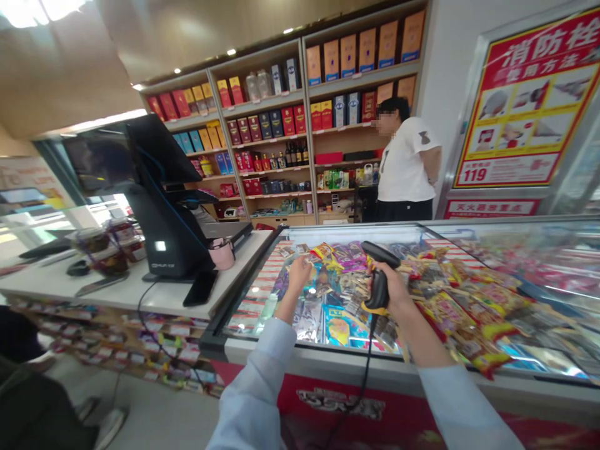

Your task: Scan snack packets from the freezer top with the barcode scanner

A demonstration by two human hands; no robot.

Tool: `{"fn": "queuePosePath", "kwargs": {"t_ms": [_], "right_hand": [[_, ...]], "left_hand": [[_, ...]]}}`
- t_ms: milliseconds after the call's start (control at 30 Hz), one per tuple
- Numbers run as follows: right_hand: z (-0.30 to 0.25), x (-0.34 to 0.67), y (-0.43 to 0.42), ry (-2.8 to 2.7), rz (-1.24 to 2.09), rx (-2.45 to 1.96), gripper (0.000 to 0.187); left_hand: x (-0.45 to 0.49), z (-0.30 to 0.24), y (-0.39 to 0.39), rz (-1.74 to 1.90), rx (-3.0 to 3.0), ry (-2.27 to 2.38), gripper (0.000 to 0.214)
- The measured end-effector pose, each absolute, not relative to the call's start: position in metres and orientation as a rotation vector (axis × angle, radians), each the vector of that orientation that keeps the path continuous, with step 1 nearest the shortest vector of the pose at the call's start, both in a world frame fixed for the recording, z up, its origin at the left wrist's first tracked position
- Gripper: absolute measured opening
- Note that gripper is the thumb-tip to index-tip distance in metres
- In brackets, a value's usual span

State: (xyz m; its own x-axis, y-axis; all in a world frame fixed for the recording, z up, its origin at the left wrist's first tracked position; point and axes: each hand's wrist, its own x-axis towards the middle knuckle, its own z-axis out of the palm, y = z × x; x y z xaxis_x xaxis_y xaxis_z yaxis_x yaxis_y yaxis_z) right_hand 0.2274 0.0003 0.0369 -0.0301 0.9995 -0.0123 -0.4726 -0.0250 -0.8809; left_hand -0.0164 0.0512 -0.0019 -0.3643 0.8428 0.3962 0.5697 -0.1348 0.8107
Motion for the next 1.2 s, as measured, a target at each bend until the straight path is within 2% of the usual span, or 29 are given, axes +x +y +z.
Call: {"fn": "queuePosePath", "kwargs": {"t_ms": [367,533,733,867,1067,1133,1200], "right_hand": [[-0.01,0.099,0.019,-0.958,1.701,-0.816,0.018],[-0.043,0.073,0.025,-0.846,1.796,-0.866,0.019],[-0.058,0.072,0.031,-0.789,1.793,-0.923,0.023],[-0.054,0.075,0.032,-0.748,1.776,-0.921,0.026],[-0.048,0.075,0.029,-0.721,1.781,-0.918,0.028],[-0.046,0.075,0.029,-0.723,1.786,-0.913,0.028],[-0.045,0.076,0.028,-0.736,1.792,-0.904,0.029]], "left_hand": [[-0.131,-0.043,0.032,1.419,1.494,2.149,0.034],[-0.129,-0.054,0.051,1.31,1.587,2.174,0.033],[-0.117,-0.067,0.073,0.957,2.034,2.093,0.056],[-0.114,-0.072,0.074,0.722,2.192,2.085,0.044],[-0.109,-0.069,0.072,0.725,2.2,2.2,0.032],[-0.109,-0.067,0.072,0.732,2.122,2.254,0.037],[-0.111,-0.065,0.071,0.745,2.0,2.319,0.052]]}}
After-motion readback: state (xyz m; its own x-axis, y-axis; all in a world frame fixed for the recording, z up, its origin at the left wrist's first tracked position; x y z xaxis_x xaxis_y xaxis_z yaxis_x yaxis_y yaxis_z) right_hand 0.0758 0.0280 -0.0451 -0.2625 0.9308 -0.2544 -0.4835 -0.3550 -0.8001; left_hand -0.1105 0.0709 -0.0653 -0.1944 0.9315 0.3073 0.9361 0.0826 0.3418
